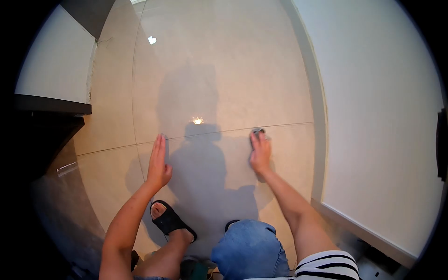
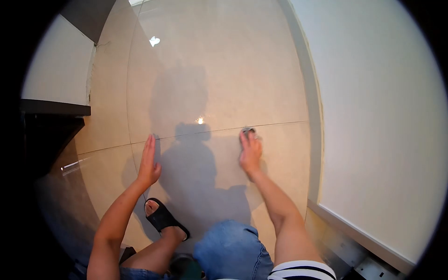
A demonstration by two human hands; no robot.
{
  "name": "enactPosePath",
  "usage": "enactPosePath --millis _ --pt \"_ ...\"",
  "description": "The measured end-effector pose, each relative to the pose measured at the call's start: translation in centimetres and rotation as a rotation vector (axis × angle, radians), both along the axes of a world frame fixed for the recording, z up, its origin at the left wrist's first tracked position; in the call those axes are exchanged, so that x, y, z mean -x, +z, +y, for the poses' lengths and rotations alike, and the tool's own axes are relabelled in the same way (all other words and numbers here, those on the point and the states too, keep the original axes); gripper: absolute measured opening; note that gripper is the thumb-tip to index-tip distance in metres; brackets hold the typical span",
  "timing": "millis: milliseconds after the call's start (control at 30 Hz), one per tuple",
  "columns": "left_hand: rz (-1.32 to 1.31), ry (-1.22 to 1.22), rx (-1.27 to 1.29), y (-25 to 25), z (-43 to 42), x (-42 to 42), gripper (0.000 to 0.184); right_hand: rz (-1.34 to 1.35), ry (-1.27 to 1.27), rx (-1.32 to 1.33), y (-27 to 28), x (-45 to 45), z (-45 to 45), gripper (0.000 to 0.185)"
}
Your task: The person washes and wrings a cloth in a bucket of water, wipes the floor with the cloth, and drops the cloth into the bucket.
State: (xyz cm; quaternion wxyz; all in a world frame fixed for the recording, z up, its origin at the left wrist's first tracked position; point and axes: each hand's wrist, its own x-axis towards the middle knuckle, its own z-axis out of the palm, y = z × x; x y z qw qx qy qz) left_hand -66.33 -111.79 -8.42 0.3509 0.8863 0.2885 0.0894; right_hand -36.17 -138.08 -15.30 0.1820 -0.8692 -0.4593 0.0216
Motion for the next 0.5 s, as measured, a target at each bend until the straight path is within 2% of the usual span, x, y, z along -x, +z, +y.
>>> enactPosePath --millis 67,133,167,200,233,333,367,433,500 --pt "0.018 -0.027 0.012 0.1 -0.3 -0.1 0.088 -0.022 -0.035 0.015 -2.4 5.9 1.9 0.065" --pt "0.03 -0.057 0.024 0.2 -0.4 0.2 0.088 0.263 0.101 0.014 1.4 11.5 6.5 0.062" --pt "0.019 -0.054 0.018 0.3 -0.4 0.5 0.088 0.288 0.248 0.021 0.0 14.4 8.0 0.062" --pt "0.008 -0.048 0.01 0.4 -0.1 0.7 0.088 0.348 0.338 0.11 1.0 17.1 9.8 0.062" --pt "-0.003 -0.043 0.0 0.5 0.3 1.0 0.088 0.227 0.525 0.169 -0.1 19.3 10.5 0.056" --pt "0.011 -0.027 -0.059 1.2 1.5 1.5 0.088 0.257 0.838 0.019 -1.1 17.5 9.0 0.046" --pt "0.011 -0.037 -0.057 1.4 2.0 1.5 0.087 0.262 0.854 0.035 -1.0 15.3 7.2 0.039" --pt "0.024 -0.049 -0.032 1.9 1.7 2.1 0.087 0.436 0.553 0.108 0.1 11.6 2.3 0.04" --pt "0.027 -0.027 0.002 1.7 1.2 2.5 0.088 0.274 0.371 0.086 4.6 9.3 -3.3 0.043"
